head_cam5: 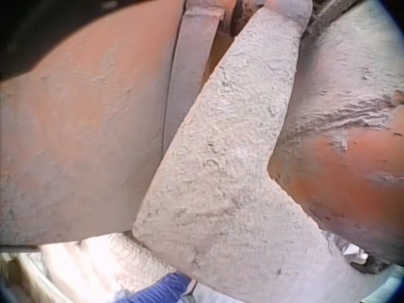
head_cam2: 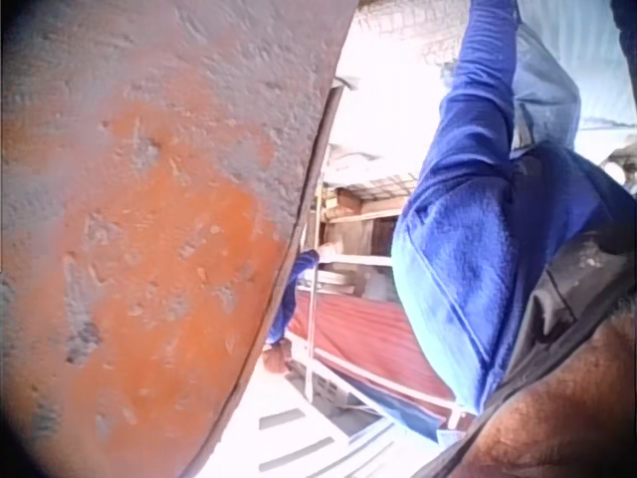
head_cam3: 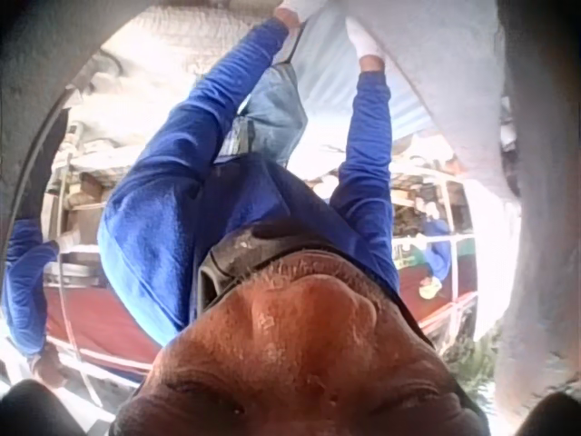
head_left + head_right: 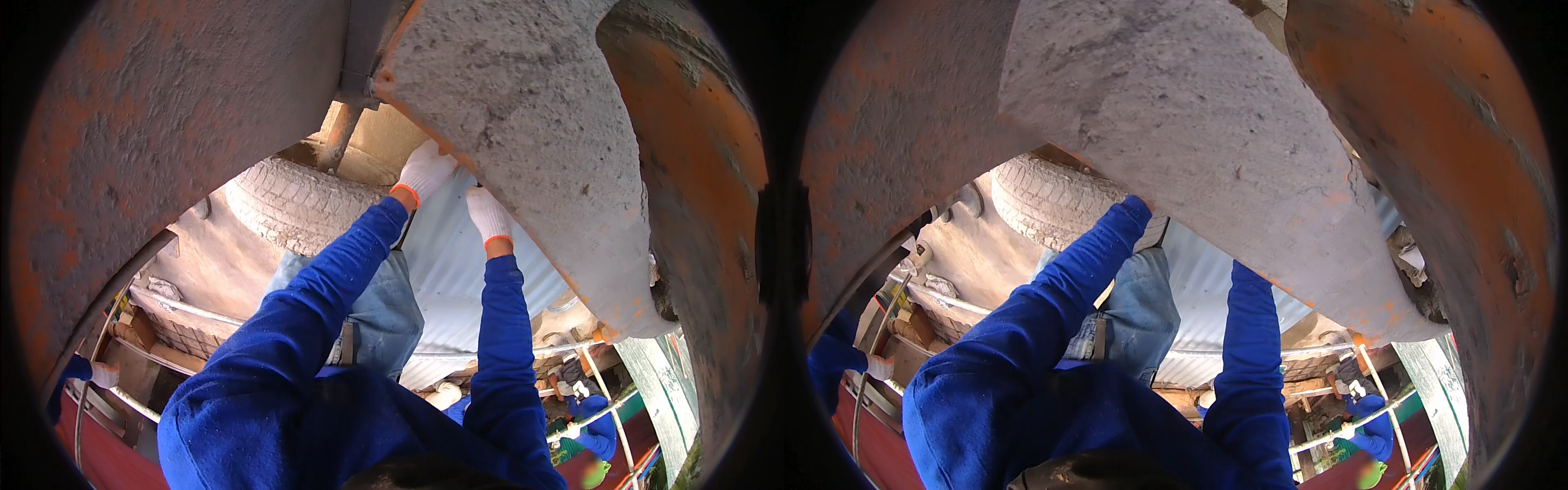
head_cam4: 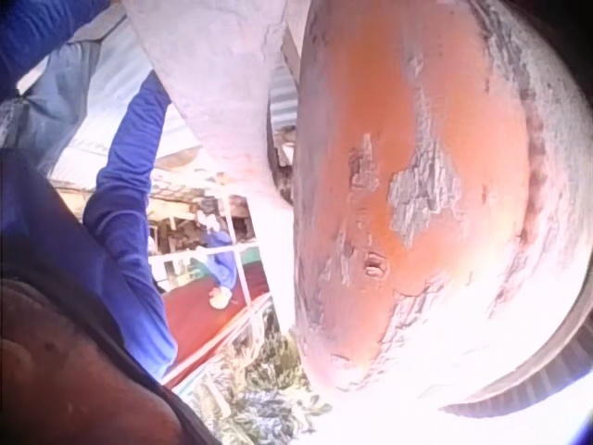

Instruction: The person secures a corrugated metal sheet to a cement mixer using wire and pliers. They cut wire from a coil, wrap it around the mixer's wheel and frame, and twist it tight to hold the sheet in place.

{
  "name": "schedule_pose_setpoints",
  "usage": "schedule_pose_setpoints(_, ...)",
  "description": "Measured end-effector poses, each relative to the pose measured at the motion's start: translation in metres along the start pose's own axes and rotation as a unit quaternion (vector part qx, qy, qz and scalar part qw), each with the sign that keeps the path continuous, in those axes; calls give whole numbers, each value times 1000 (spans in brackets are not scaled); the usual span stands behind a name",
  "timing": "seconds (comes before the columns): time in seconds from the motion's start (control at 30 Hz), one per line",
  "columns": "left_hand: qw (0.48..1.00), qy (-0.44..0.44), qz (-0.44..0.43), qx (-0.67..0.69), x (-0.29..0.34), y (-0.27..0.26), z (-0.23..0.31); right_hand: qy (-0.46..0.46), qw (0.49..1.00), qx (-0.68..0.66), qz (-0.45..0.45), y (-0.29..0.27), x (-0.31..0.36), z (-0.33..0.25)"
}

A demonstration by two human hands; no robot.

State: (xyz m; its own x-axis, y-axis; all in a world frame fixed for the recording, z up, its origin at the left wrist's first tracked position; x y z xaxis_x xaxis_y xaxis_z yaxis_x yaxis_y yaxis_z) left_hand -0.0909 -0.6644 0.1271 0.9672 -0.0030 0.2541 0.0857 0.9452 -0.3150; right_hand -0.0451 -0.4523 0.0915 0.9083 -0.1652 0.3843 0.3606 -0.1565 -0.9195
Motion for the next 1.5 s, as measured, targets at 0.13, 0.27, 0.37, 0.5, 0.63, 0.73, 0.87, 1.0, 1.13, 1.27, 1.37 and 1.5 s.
schedule_pose_setpoints(0.13, 960, 130, -154, -193, -76, 70, -104, 111, 987, -83, -81, -73, 16, -85)
schedule_pose_setpoints(0.27, 911, 82, -276, -296, -66, 72, -40, 128, 980, -152, -17, -80, 17, -61)
schedule_pose_setpoints(0.37, 945, -19, -169, -279, -40, 26, 10, 192, 970, -123, -89, -89, 14, -68)
schedule_pose_setpoints(0.5, 914, 51, -179, -359, -44, 35, 3, 177, 963, -173, -108, -122, 17, -87)
schedule_pose_setpoints(0.63, 924, 221, -116, -289, -78, 20, -20, 251, 913, -260, -191, -101, 12, -57)
schedule_pose_setpoints(0.73, 900, 96, -304, -296, -119, -1, -8, 311, 854, -367, -197, -87, 21, -65)
schedule_pose_setpoints(0.87, 939, 101, -129, -303, -128, -25, -24, 330, 828, -420, -172, -72, 32, -77)
schedule_pose_setpoints(1.0, 971, -99, 27, -216, -61, -69, 7, 321, 862, -364, -148, -74, 32, -74)
schedule_pose_setpoints(1.13, 907, -407, -81, -70, -4, -2, 43, 358, 829, -402, -153, -61, 33, -75)
schedule_pose_setpoints(1.27, 863, -394, -149, 279, -12, 34, 9, 375, 771, -487, -164, -58, 35, -79)
schedule_pose_setpoints(1.37, 903, -356, -116, 210, -32, 37, -4, 430, 659, -594, -166, -51, 35, -75)
schedule_pose_setpoints(1.5, 960, -160, -184, 141, -52, 55, -28, 386, 540, -729, -165, -74, 52, -102)
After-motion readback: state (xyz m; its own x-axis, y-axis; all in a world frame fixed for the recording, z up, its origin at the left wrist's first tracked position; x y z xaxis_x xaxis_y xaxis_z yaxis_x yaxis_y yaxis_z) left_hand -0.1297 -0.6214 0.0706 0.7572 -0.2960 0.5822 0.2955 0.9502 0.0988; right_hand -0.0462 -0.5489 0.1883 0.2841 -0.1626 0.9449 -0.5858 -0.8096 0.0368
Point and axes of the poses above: each hand's wrist, its own x-axis away from the middle knuckle, its own y-axis out of the palm, z = x × y, the point moved 6 cm from there along -x, towards the middle knuckle, and after that the axes turned 13 degrees about z, right-handed, at the moved point
